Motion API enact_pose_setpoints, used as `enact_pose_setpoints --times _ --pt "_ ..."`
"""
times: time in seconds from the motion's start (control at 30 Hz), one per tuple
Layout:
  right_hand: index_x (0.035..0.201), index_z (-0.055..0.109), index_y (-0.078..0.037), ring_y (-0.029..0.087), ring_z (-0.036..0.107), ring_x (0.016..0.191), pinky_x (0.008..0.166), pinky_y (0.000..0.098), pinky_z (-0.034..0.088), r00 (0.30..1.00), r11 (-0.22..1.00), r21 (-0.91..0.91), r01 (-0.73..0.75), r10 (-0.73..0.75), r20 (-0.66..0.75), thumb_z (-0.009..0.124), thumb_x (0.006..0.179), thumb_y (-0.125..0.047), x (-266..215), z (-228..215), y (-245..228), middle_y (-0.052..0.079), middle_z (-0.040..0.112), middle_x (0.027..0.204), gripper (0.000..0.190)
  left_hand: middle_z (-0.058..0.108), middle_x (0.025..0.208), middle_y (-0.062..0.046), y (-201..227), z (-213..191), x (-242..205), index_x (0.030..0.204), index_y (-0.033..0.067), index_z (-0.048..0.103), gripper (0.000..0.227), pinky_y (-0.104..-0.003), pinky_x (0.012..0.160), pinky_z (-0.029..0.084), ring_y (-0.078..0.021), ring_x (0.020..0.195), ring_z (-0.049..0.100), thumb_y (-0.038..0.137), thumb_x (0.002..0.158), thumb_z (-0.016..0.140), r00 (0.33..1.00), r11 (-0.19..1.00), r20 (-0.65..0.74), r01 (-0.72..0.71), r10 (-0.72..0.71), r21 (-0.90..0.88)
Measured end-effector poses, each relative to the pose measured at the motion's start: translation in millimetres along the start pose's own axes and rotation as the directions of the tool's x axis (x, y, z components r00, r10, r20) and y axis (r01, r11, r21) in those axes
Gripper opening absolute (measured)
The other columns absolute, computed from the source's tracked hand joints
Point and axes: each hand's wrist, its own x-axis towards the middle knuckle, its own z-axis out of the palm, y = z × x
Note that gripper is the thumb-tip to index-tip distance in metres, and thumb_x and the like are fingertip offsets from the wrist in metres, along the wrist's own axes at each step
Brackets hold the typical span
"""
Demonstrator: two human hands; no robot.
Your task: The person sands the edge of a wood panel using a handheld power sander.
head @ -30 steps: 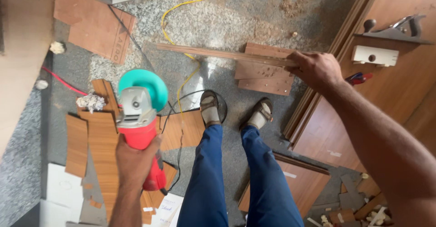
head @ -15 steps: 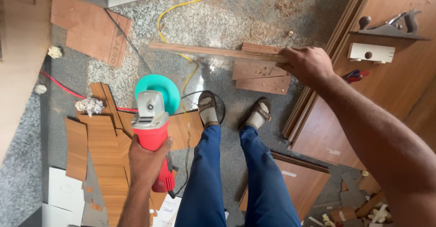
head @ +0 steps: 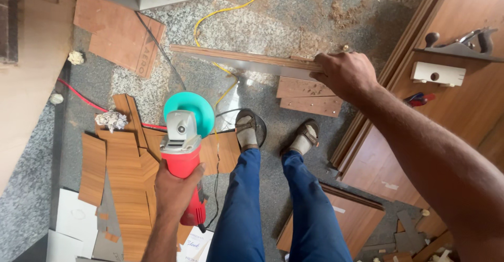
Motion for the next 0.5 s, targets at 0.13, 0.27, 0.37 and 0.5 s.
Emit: enact_pose_setpoints --times 0.13,0.27,0.37,0.5 --pt "0.106 0.07 -0.013 0.014 0.062 0.052 0.043 0.0324 0.051 0.999 0.999 -0.035 -0.003 0.004 0.039 0.064 0.101 -0.045 7.7 -3.3 -10.0 0.005 0.073 0.077 0.032 0.075 0.101 -0.009 -5.7 -1.8 5.1 0.12 0.0031 0.063 0.051 -0.033 0.072 0.058 -0.0162 0.084 0.071 0.017 0.076 0.085 0.982 0.978 -0.022 -0.191 0.19 -0.088" --pt "0.106 0.07 -0.013 0.012 0.061 0.051 0.04 0.0306 0.051 0.99 0.994 -0.11 -0.025 0.04 0.136 0.061 0.103 -0.047 22.6 -12.6 -19.5 0.004 0.072 0.075 0.034 0.074 0.098 -0.012 -8.6 -5.6 8.7 0.12 0.0022 0.062 0.051 -0.036 0.071 0.058 -0.02 0.081 0.071 0.017 0.076 0.084 0.996 0.995 -0.025 -0.087 0.086 -0.053" --pt "0.107 0.071 -0.015 0.011 0.06 0.051 0.038 0.0289 0.051 1.0 1.0 -0.015 0.01 -0.009 0.01 0.06 0.106 -0.043 22.0 -12.0 -21.8 0.004 0.072 0.081 0.03 0.074 0.1 -0.011 -11.1 -10.0 12.1 0.12 0.0021 0.062 0.053 -0.036 0.073 0.058 -0.0193 0.083 0.072 0.016 0.074 0.085 0.995 0.995 -0.042 -0.096 0.095 -0.024" --pt "0.114 0.071 -0.016 0.015 0.064 0.052 0.041 0.0332 0.053 0.995 0.996 0.021 -0.092 0.091 0.043 0.058 0.107 -0.045 6.6 14.3 -11.9 0.005 0.074 0.081 0.032 0.076 0.106 -0.009 -20.2 -20.8 16.3 0.121 0.0014 0.064 0.05 -0.033 0.079 0.058 -0.0166 0.091 0.073 0.013 0.076 0.085 0.971 0.972 -0.068 -0.232 0.229 -0.044"
